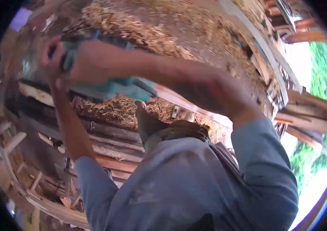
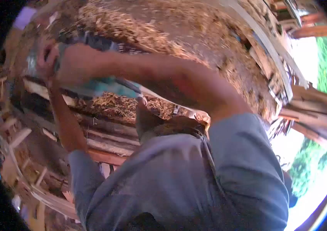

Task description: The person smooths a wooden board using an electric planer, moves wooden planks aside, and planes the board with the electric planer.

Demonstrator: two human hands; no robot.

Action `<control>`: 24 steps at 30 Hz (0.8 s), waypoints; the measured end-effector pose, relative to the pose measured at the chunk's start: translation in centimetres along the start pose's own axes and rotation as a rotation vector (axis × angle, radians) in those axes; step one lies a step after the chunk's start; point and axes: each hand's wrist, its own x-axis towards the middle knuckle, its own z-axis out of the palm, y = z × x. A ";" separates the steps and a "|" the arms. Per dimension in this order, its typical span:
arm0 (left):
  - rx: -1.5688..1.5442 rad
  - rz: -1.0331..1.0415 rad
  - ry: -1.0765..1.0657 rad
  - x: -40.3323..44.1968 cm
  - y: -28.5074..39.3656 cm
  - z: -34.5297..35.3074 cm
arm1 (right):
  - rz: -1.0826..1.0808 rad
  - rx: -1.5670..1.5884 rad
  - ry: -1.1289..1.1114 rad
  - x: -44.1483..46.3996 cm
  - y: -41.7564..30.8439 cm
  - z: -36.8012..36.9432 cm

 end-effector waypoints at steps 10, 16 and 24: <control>-0.402 -0.010 -0.353 -28.1 38.7 25.5 | 0.542 0.360 0.101 -53.7 9.6 -3.2; -0.693 0.218 -0.866 -40.5 58.7 40.0 | 0.951 0.398 0.128 -82.0 14.8 -4.0; -1.081 0.218 -1.008 -57.4 77.3 55.5 | 1.324 0.552 0.412 -107.8 19.5 -4.4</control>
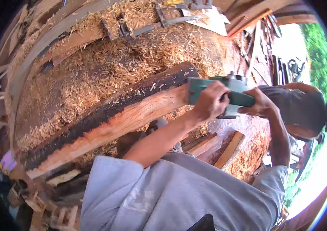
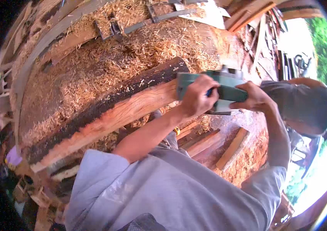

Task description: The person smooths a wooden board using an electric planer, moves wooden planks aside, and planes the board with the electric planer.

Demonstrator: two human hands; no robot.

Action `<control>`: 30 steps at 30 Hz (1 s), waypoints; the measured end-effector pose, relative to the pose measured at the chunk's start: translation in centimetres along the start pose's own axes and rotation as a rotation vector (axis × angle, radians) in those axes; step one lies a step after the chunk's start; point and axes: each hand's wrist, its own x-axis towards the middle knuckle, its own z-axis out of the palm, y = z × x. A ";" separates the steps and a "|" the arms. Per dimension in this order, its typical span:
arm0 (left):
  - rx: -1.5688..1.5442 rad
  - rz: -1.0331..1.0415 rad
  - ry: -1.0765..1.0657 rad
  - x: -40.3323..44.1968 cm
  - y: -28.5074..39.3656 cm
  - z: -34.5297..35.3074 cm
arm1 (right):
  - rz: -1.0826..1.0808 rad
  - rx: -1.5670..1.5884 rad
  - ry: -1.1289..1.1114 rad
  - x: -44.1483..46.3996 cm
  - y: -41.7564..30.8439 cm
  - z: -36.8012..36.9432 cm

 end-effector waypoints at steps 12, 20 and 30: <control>0.077 -0.087 0.029 -0.1 0.4 -0.6 | -0.333 -0.190 -0.128 3.5 2.0 -1.9; 0.161 -0.062 0.092 -4.0 2.8 -9.9 | -0.445 -0.233 -0.214 4.0 -7.0 2.8; 0.177 -0.106 0.272 -9.7 6.0 -23.3 | -0.473 -0.265 -0.374 4.3 -20.3 11.4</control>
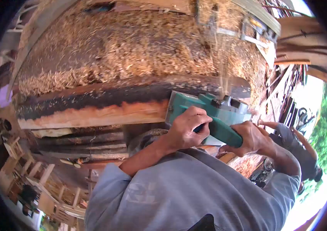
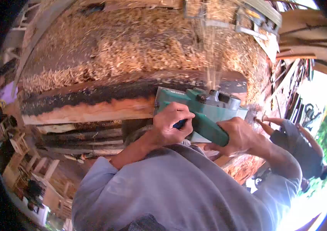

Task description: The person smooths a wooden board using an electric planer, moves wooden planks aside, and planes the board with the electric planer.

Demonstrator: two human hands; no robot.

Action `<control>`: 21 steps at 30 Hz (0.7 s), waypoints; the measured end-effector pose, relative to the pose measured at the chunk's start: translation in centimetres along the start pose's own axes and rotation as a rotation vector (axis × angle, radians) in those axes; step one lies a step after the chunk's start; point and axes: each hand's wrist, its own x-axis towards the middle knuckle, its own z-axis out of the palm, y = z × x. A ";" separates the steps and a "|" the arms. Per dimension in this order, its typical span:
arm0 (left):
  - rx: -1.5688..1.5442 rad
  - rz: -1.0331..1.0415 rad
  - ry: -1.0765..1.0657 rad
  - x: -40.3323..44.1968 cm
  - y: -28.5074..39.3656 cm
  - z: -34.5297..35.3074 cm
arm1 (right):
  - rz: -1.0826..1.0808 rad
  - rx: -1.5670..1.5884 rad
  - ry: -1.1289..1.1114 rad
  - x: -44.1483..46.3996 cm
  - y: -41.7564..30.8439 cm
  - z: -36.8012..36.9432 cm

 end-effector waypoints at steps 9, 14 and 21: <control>0.065 -0.039 0.153 -2.3 0.8 -14.5 | 0.021 -0.023 -0.068 7.8 -11.7 6.0; 0.052 -0.071 0.191 -4.3 1.0 -21.6 | 0.099 -0.041 -0.128 11.7 -18.7 8.5; 0.051 -0.096 0.245 -7.0 1.7 -32.4 | -0.015 -0.112 -0.156 17.3 -27.9 12.2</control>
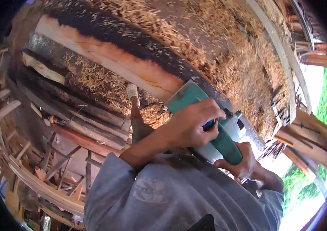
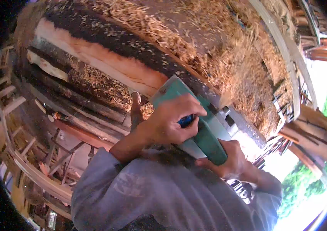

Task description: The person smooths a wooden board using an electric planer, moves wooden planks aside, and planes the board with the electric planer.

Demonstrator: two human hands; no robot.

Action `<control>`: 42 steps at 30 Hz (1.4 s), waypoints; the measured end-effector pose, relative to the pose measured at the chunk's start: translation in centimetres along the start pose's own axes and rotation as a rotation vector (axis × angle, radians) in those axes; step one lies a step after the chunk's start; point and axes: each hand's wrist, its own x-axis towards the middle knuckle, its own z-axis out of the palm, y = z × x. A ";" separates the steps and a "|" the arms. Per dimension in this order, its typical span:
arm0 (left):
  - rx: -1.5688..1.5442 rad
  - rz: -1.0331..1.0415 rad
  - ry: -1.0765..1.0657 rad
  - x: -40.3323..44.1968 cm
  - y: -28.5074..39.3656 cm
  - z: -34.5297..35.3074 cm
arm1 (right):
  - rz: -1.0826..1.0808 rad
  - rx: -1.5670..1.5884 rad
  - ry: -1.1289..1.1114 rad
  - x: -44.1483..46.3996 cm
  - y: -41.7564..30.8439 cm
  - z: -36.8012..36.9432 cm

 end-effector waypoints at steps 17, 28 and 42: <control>0.326 0.033 1.155 -11.2 0.4 -22.3 | -0.181 0.010 -0.022 16.2 -23.3 5.4; 0.317 -0.313 1.583 -29.6 -0.8 -20.2 | -0.660 -0.218 -0.027 29.7 -38.8 8.3; 0.509 -0.247 1.678 -34.5 -1.1 -23.6 | -0.717 -0.509 0.067 36.6 -46.1 10.9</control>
